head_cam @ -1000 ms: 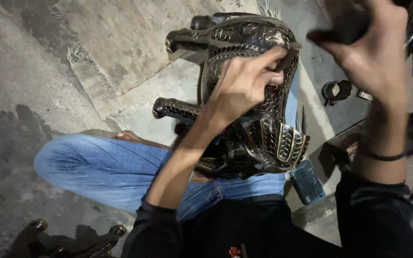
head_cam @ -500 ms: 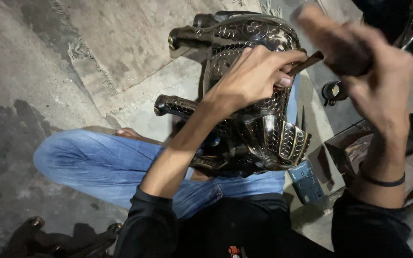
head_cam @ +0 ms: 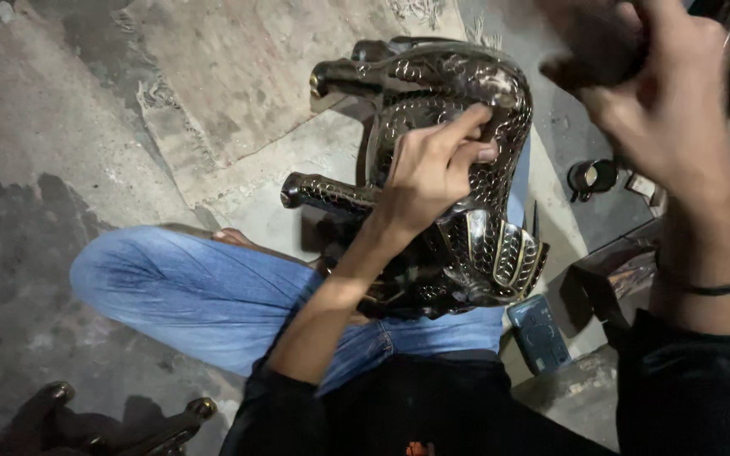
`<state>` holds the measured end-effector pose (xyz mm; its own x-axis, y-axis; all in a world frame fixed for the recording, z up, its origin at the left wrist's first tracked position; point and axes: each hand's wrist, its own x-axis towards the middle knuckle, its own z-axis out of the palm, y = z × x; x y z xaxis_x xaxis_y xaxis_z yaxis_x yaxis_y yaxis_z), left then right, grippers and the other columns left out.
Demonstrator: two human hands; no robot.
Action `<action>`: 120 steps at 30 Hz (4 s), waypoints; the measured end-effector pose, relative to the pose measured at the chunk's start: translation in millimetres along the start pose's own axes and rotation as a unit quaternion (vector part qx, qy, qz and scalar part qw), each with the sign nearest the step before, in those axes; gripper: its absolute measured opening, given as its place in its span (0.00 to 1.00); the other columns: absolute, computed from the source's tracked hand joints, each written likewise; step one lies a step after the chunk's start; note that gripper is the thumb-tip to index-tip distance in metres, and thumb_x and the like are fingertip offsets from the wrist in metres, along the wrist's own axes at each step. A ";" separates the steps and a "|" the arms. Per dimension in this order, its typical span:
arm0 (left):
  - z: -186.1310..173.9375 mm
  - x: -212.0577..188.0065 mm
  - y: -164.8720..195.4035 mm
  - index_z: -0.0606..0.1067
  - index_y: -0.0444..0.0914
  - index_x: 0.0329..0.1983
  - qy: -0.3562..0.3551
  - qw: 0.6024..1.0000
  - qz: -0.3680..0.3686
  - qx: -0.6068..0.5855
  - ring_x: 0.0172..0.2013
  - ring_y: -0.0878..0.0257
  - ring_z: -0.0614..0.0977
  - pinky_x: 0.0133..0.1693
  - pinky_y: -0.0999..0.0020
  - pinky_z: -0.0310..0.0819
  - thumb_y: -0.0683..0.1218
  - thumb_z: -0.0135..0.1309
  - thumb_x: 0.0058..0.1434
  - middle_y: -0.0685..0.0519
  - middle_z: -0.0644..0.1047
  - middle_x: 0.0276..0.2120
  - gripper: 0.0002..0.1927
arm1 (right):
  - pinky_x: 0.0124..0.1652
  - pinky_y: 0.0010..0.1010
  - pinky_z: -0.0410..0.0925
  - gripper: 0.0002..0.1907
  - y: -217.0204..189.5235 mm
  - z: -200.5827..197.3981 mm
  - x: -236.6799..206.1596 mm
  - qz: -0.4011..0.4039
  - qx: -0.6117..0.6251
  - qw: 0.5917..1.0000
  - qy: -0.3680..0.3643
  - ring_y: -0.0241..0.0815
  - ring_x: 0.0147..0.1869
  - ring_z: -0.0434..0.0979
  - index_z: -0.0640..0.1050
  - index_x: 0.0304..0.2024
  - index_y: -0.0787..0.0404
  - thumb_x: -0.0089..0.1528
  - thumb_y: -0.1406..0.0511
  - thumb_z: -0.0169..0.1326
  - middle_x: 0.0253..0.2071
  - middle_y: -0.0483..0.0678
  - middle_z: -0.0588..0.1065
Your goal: The person sits cross-legged on the floor with a brass animal sculpture on their lap. They hold a chisel against the statue's surface and repeatedly strike it with a wooden mallet, repositioning the chisel to work different spots on the patterned body and legs.
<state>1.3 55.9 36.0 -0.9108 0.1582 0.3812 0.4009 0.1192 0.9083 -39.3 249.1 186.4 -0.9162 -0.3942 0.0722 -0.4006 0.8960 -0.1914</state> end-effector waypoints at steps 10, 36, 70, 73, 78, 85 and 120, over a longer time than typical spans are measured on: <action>5.0 -8.5 10.8 0.77 0.32 0.48 0.040 0.997 -0.048 0.051 0.36 0.57 0.89 0.39 0.66 0.84 0.42 0.61 0.63 0.44 0.84 0.36 0.12 | 0.24 0.30 0.64 0.38 -10.1 1.0 -3.2 -0.114 -0.209 0.970 -0.042 0.41 0.22 0.76 0.72 0.72 0.46 0.59 0.63 0.68 0.26 0.46 0.77; 1.0 5.5 -8.9 0.75 0.29 0.57 -0.062 0.998 0.011 -0.025 0.42 0.58 0.90 0.43 0.68 0.88 0.35 0.54 0.68 0.41 0.84 0.42 0.15 | 0.38 0.38 0.75 0.32 14.9 -7.6 -16.9 -0.073 0.055 0.996 0.008 0.53 0.39 0.82 0.74 0.60 0.71 0.52 0.81 0.61 0.44 0.63 0.80; 16.4 90.8 -10.4 0.78 0.39 0.52 -0.472 0.875 0.103 0.034 0.22 0.65 0.80 0.24 0.64 0.71 0.36 0.61 0.51 0.53 0.81 0.24 0.23 | 0.46 0.23 0.70 0.25 21.3 122.3 -136.4 0.252 0.383 0.840 0.291 0.34 0.45 0.73 0.68 0.61 0.65 0.66 0.78 0.63 0.47 0.44 0.72; 21.1 93.0 -9.2 0.78 0.40 0.52 -0.493 0.861 0.115 0.048 0.22 0.64 0.80 0.24 0.63 0.71 0.38 0.65 0.47 0.53 0.80 0.23 0.25 | 0.54 0.26 0.72 0.23 12.5 134.5 -141.7 0.170 0.285 0.903 0.271 0.37 0.51 0.74 0.68 0.61 0.69 0.65 0.81 0.56 0.48 0.51 0.74; 6.8 87.2 -15.7 0.78 0.39 0.55 -0.410 0.909 0.072 -0.027 0.30 0.67 0.87 0.30 0.65 0.77 0.38 0.64 0.58 0.54 0.85 0.31 0.20 | 0.53 0.25 0.73 0.18 13.1 141.3 -155.2 0.262 0.212 0.911 0.236 0.35 0.47 0.78 0.71 0.60 0.67 0.71 0.75 0.63 0.44 0.49 0.79; -31.8 52.3 -12.2 0.72 0.32 0.57 -0.301 0.945 -0.043 -0.119 0.40 0.59 0.91 0.41 0.67 0.88 0.39 0.62 0.64 0.45 0.85 0.39 0.20 | 0.51 0.27 0.73 0.13 11.5 157.6 -147.9 0.278 0.512 0.764 0.275 0.35 0.48 0.78 0.72 0.51 0.65 0.68 0.73 0.63 0.45 0.44 0.76; -16.1 57.1 -17.9 0.76 0.36 0.58 -0.414 0.887 0.188 -0.075 0.28 0.57 0.82 0.31 0.60 0.72 0.39 0.63 0.60 0.46 0.81 0.32 0.21 | 0.42 0.22 0.70 0.22 0.3 109.6 -144.1 0.251 0.394 0.847 0.255 0.36 0.39 0.74 0.73 0.59 0.65 0.64 0.76 0.63 0.35 0.42 0.74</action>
<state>-59.5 47.0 44.4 -0.3054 0.8329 0.4615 0.5873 -0.2168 0.7798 93.8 283.8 68.7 -0.9349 0.3151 0.1634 -0.0124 0.4312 -0.9022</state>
